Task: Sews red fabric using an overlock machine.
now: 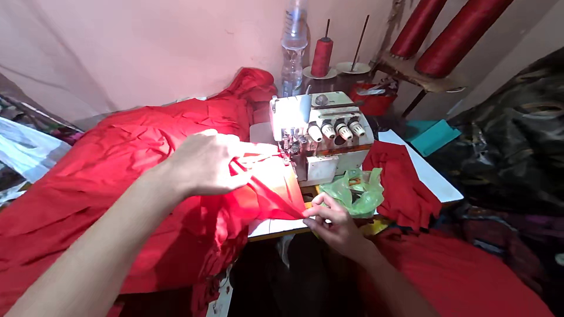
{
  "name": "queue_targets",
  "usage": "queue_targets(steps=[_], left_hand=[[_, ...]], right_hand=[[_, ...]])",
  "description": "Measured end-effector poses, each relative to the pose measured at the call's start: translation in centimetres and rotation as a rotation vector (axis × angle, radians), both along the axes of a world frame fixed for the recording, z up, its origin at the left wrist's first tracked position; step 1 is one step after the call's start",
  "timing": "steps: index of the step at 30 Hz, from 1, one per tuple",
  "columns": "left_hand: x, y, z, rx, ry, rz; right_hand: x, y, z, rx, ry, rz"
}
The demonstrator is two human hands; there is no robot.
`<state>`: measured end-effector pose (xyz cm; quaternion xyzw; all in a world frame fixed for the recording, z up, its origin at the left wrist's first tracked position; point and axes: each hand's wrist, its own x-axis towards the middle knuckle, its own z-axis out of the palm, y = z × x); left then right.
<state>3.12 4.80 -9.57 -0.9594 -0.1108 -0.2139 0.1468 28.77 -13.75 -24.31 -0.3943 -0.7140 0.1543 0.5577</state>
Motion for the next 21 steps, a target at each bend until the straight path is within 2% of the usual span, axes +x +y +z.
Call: queue_targets(steps=[2, 5, 6, 9, 12, 17, 21], left_hand=[[0.1, -3.6, 2.2, -0.139, 0.074, 0.05], [0.9, -12.6, 4.3, -0.464, 0.039, -0.116], [1.5, -15.6, 4.1, -0.509, 0.045, -0.146], [3.5, -20.7, 0.1, -0.359, 0.095, -0.082], [4.7, -21.9, -4.1, -0.104, 0.1, 0.008], [6.3, -21.3, -6.8, 0.053, 0.073, 0.092], [7.6, -18.9, -9.4, 0.153, -0.142, 0.09]], right_hand=[[-0.6, 0.1, -0.5, 0.005, 0.043, -0.004], [-0.6, 0.9, -0.4, 0.049, 0.044, -0.012], [-0.5, 1.3, -0.1, 0.063, 0.033, -0.02], [-0.2, 2.7, 0.6, 0.074, -0.003, -0.067], [0.0, 4.4, 0.7, 0.051, 0.007, -0.07], [0.4, 6.7, 1.0, -0.019, 0.078, -0.033], [0.6, 7.6, 1.1, -0.085, 0.103, -0.02]])
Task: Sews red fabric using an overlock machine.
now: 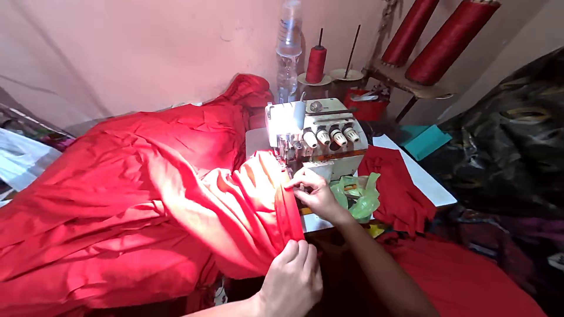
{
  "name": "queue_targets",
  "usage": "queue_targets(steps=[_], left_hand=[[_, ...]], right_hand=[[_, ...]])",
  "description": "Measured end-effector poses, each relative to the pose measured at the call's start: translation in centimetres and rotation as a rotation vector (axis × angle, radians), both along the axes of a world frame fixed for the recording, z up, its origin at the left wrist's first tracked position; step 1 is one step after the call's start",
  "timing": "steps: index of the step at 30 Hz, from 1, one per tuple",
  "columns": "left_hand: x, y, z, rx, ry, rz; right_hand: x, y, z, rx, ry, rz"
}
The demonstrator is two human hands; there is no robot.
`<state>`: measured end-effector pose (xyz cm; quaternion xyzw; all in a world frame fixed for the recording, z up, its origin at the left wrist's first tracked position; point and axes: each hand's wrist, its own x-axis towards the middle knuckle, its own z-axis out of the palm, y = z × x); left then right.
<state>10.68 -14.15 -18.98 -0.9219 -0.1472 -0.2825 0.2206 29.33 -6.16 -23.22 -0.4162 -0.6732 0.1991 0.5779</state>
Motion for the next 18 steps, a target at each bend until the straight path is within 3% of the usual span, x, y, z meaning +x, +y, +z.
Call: queue_targets(steps=[4, 9, 13, 18], left_hand=[[1.3, 1.4, 0.0, 0.015, -0.058, 0.092], [3.1, 2.8, 2.6, 0.005, 0.075, 0.278], [4.0, 5.5, 1.4, 0.057, -0.1, 0.327], [4.0, 6.5, 1.8, 0.069, -0.08, 0.4]], right_hand=[[0.1, 0.1, 0.1, -0.031, 0.031, 0.022], [0.2, 0.1, 0.0, -0.01, 0.033, 0.03], [0.6, 0.0, 0.0, 0.006, 0.003, 0.049], [0.8, -0.7, 1.1, -0.024, -0.106, 0.03]])
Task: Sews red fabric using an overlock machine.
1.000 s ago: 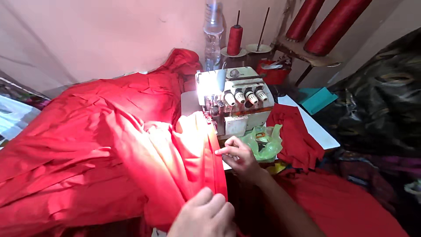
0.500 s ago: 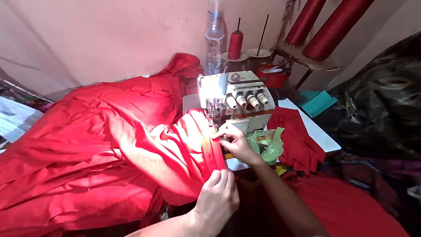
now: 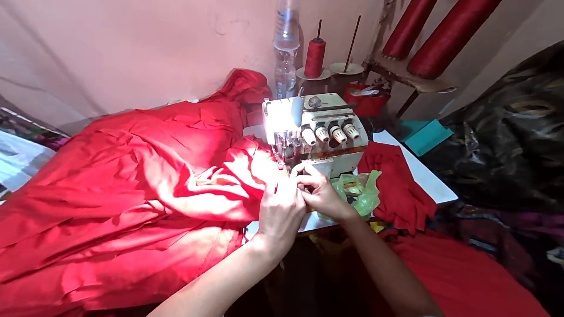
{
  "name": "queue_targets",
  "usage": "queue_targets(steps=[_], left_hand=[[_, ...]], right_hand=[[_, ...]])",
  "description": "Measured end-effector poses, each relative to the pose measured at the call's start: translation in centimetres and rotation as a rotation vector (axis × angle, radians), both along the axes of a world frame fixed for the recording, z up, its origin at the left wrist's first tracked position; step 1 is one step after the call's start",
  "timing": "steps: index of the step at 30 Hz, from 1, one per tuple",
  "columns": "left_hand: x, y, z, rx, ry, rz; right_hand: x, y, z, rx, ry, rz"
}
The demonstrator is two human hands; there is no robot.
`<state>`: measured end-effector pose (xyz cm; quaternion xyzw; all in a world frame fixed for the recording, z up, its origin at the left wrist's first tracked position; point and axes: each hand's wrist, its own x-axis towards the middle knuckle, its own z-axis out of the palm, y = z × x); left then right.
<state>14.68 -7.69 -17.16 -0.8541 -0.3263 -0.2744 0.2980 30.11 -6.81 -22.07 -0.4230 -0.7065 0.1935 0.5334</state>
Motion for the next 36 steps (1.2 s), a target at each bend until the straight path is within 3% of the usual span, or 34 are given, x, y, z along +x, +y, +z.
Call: queue_targets(steps=[4, 7, 8, 12, 15, 18, 25, 32, 36], left_hand=[[-1.2, 1.4, -0.3, -0.053, -0.08, -0.089], [-4.3, 2.7, 1.6, -0.482, -0.007, -0.011], [-5.1, 3.5, 2.4, -0.524, 0.012, 0.044], [-6.7, 2.5, 2.9, -0.076, 0.028, -0.028], [-5.3, -2.0, 2.7, -0.186, 0.037, -0.114], [-3.7, -4.0, 0.4, -0.213, -0.011, -0.16], [-2.7, -1.0, -3.3, -0.133, -0.172, -0.149], [-2.4, 1.2, -2.6, -0.094, -0.171, -0.159], [-4.5, 2.8, 1.0, -0.279, -0.066, -0.154]], right_hand=[[-0.1, 0.0, 0.3, 0.073, -0.05, -0.04], [-0.5, 0.1, 0.0, 0.101, -0.058, -0.091], [-0.8, 0.0, -0.2, 0.108, -0.063, -0.11], [-2.0, -0.3, -1.4, 0.136, 0.011, -0.161], [-2.0, -0.7, -2.3, 0.187, 0.063, -0.153], [-1.9, -0.9, -2.7, 0.232, 0.063, -0.15], [-1.5, -0.9, -2.0, 0.169, 0.041, -0.11], [-1.4, -0.5, -1.5, 0.171, -0.003, -0.072], [-1.4, -0.1, -1.0, 0.152, -0.054, -0.123]])
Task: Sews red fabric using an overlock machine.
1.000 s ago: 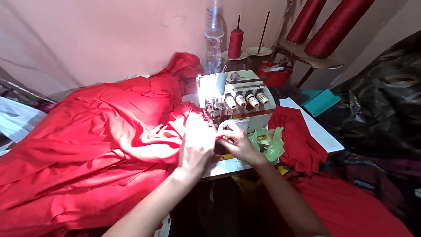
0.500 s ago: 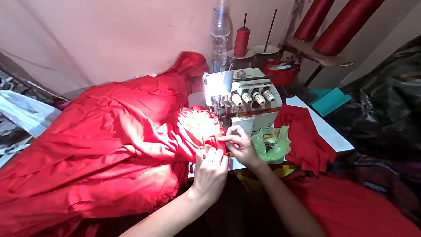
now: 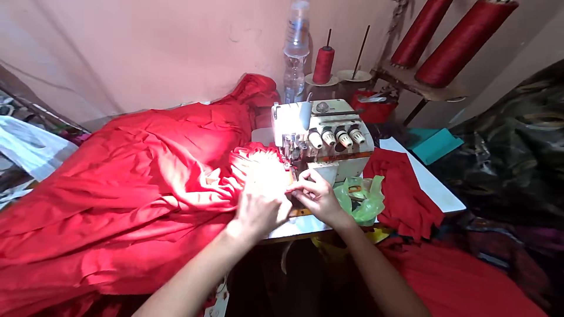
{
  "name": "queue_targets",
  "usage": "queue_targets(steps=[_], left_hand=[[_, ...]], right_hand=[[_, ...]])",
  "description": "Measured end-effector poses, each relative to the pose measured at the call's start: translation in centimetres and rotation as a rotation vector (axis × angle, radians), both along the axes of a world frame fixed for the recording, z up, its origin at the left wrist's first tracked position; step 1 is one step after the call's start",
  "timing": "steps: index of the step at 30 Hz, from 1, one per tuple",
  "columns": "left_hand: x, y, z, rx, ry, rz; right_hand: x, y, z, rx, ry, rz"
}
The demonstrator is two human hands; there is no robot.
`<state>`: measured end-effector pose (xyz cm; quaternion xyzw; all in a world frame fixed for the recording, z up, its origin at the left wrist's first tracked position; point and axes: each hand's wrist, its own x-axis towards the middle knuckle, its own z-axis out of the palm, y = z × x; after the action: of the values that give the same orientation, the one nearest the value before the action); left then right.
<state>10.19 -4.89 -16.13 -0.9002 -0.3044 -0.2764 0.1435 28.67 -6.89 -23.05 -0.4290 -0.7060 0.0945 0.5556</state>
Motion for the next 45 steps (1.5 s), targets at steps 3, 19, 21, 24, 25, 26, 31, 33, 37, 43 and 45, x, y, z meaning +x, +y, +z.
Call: queue_targets(steps=[3, 19, 21, 24, 25, 26, 31, 33, 37, 43, 45], left_hand=[[-3.3, 5.6, 2.1, -0.107, 0.161, 0.089], [-10.8, 6.8, 13.0, -0.756, -0.26, -0.686], [-10.8, 7.1, 12.9, -0.761, -0.238, -0.625], [-11.8, 10.4, 11.6, -0.65, -0.173, -0.409], [-11.8, 10.6, 12.2, -0.63, -0.116, -0.269], [-11.7, 10.5, 12.8, -0.647, -0.081, -0.172], [-12.1, 12.6, 11.2, -0.599, -0.093, -0.295], [-11.9, 12.2, 11.3, -0.617, -0.104, -0.324], [-12.0, 11.9, 11.3, -0.636, -0.102, -0.337], [-10.8, 9.1, 11.5, -0.315, -0.037, -0.247], [-8.4, 4.3, 12.7, -0.299, 0.031, -0.213]], right_hand=[[0.1, 0.2, 0.6, -0.027, -0.045, -0.026], [-5.7, -3.1, 5.0, -0.247, -0.448, 0.001], [-7.7, -2.2, 5.2, -0.411, -0.426, 0.19], [-8.1, -0.3, 3.2, -0.235, -0.247, 0.216], [-7.8, 0.0, 2.7, -0.085, -0.136, 0.115], [-7.2, 0.3, 2.8, 0.027, -0.022, 0.007], [-5.2, 1.6, 5.9, -0.007, 0.17, -0.286], [-5.5, 2.0, 6.6, -0.086, 0.192, -0.23], [-6.1, 2.5, 7.3, -0.111, 0.22, -0.163], [-3.8, 1.1, 6.7, -0.071, 0.044, -0.082], [-2.3, -0.9, 5.7, -0.063, 0.034, 0.024]])
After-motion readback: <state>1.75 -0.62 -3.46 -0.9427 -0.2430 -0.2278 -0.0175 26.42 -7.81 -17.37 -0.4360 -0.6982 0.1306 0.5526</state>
